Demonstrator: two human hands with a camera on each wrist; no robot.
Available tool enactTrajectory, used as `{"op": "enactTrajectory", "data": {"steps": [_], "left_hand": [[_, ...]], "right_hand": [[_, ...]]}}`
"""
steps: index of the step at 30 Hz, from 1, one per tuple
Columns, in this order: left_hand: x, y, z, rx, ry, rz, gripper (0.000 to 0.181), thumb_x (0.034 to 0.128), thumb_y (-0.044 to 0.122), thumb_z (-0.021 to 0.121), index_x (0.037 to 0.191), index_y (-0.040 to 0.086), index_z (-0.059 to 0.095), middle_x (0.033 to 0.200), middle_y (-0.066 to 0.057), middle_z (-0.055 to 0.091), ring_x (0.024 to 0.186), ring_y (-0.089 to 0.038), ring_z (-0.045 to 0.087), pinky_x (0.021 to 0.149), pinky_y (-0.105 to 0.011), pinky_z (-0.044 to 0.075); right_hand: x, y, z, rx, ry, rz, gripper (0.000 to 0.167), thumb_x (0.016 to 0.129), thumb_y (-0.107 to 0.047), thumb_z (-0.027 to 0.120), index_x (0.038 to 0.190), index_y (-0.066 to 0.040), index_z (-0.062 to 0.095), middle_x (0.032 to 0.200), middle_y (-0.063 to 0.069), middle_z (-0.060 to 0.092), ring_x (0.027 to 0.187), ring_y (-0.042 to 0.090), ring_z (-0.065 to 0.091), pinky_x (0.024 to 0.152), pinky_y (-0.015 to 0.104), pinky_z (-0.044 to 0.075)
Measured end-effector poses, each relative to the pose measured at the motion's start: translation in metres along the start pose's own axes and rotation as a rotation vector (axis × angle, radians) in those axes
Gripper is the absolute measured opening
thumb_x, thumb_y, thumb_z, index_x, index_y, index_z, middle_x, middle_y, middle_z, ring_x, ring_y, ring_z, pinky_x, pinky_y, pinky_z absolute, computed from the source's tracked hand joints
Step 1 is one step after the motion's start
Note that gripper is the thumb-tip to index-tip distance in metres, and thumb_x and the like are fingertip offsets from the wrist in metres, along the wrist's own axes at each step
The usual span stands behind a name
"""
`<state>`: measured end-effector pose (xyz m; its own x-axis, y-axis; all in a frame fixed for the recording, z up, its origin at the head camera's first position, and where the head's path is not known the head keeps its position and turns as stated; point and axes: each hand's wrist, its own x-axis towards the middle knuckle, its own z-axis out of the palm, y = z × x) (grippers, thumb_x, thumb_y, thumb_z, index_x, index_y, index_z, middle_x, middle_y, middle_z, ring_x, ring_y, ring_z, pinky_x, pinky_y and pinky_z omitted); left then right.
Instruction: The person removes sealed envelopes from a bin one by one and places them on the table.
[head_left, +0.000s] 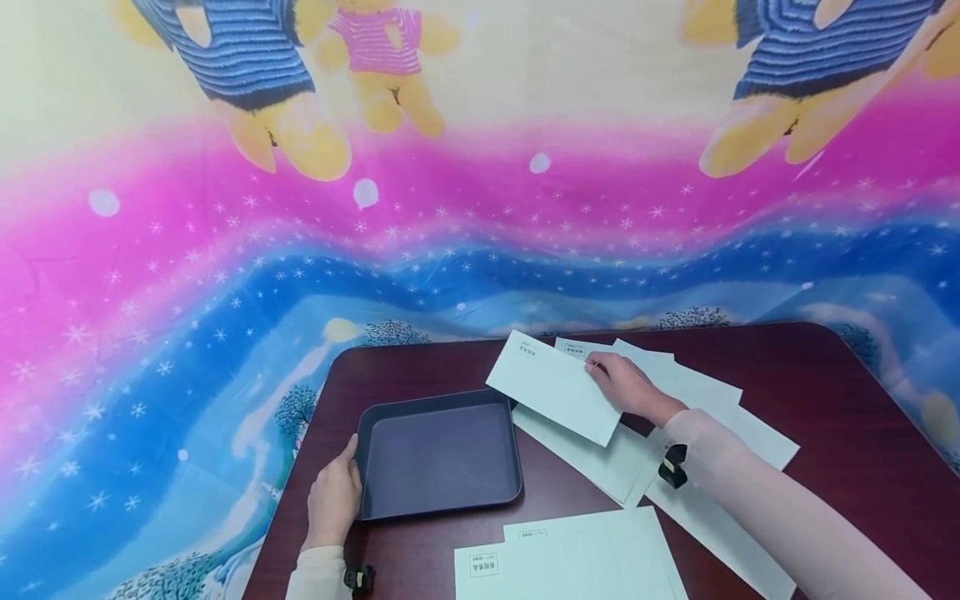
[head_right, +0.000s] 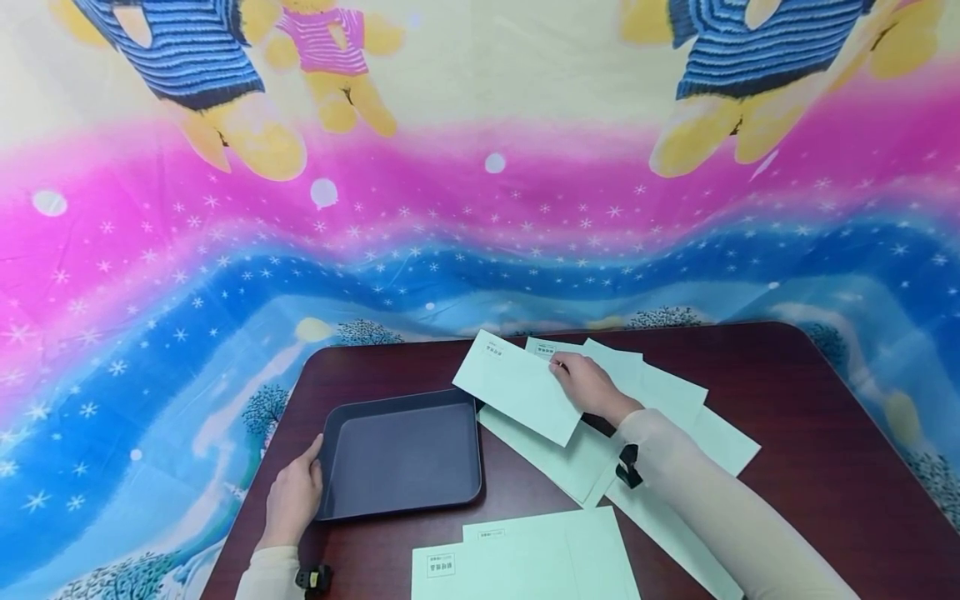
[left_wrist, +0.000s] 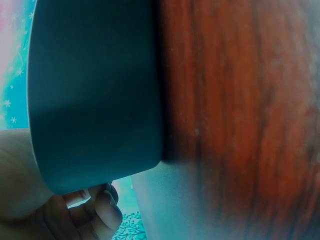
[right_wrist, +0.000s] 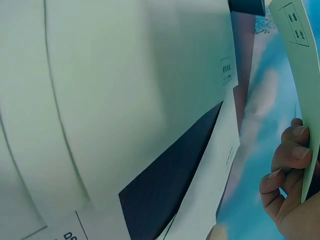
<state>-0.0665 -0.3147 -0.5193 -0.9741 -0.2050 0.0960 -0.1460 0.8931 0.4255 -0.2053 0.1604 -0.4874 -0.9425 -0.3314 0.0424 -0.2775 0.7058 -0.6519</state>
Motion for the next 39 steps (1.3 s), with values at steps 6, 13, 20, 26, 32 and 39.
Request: {"op": "enactTrajectory", "data": {"steps": [6,13,20,26,32,39], "left_hand": [[0.000,0.000,0.000,-0.003,0.001,-0.004,0.048,0.1052,0.008,0.046,0.153,0.010,0.045,0.049,-0.003,0.042,0.038,-0.015,0.034,0.041,-0.029,0.029],[0.001,0.000,-0.001,0.002,0.003,-0.003,0.048,0.1051,0.008,0.047,0.153,0.010,0.046,0.048,-0.003,0.042,0.038,-0.015,0.033,0.041,-0.029,0.028],[0.001,0.000,-0.001,0.004,-0.006,-0.005,0.048,0.1052,0.008,0.046,0.153,0.010,0.045,0.049,-0.003,0.042,0.038,-0.015,0.034,0.041,-0.029,0.029],[0.001,0.001,-0.001,-0.003,-0.010,-0.012,0.048,0.1052,0.009,0.047,0.153,0.010,0.046,0.049,-0.003,0.043,0.038,-0.015,0.034,0.041,-0.029,0.029],[0.001,0.001,-0.001,-0.003,-0.010,-0.011,0.048,0.1052,0.009,0.046,0.153,0.010,0.045,0.049,-0.003,0.043,0.038,-0.015,0.034,0.041,-0.029,0.029],[0.000,0.002,-0.002,-0.007,-0.008,-0.015,0.048,0.1050,0.008,0.047,0.153,0.010,0.046,0.050,-0.004,0.044,0.038,-0.015,0.035,0.041,-0.029,0.029]], "right_hand": [[0.004,0.007,-0.005,-0.014,0.017,0.018,0.022,0.108,-0.015,0.045,0.101,-0.008,0.065,0.071,0.003,0.054,0.059,0.017,0.045,0.060,0.034,0.039],[0.016,0.008,-0.010,-0.031,0.002,0.050,0.023,0.109,-0.016,0.042,0.102,-0.006,0.063,0.070,0.004,0.049,0.059,0.018,0.044,0.061,0.034,0.039],[0.026,0.012,-0.010,-0.005,-0.052,0.122,0.026,0.111,-0.018,0.038,0.099,-0.007,0.058,0.074,0.005,0.046,0.064,0.020,0.044,0.065,0.037,0.039],[0.032,0.018,-0.005,-0.003,-0.088,0.143,0.027,0.111,-0.019,0.038,0.112,-0.005,0.061,0.079,0.007,0.053,0.066,0.020,0.047,0.069,0.037,0.040],[0.035,0.018,-0.001,-0.001,-0.091,0.120,0.028,0.110,-0.018,0.039,0.116,-0.003,0.062,0.086,0.009,0.060,0.071,0.020,0.050,0.070,0.037,0.041],[0.038,0.012,0.003,-0.004,-0.115,0.134,0.027,0.110,-0.018,0.040,0.112,-0.006,0.063,0.084,0.008,0.058,0.069,0.020,0.048,0.069,0.037,0.040]]}}
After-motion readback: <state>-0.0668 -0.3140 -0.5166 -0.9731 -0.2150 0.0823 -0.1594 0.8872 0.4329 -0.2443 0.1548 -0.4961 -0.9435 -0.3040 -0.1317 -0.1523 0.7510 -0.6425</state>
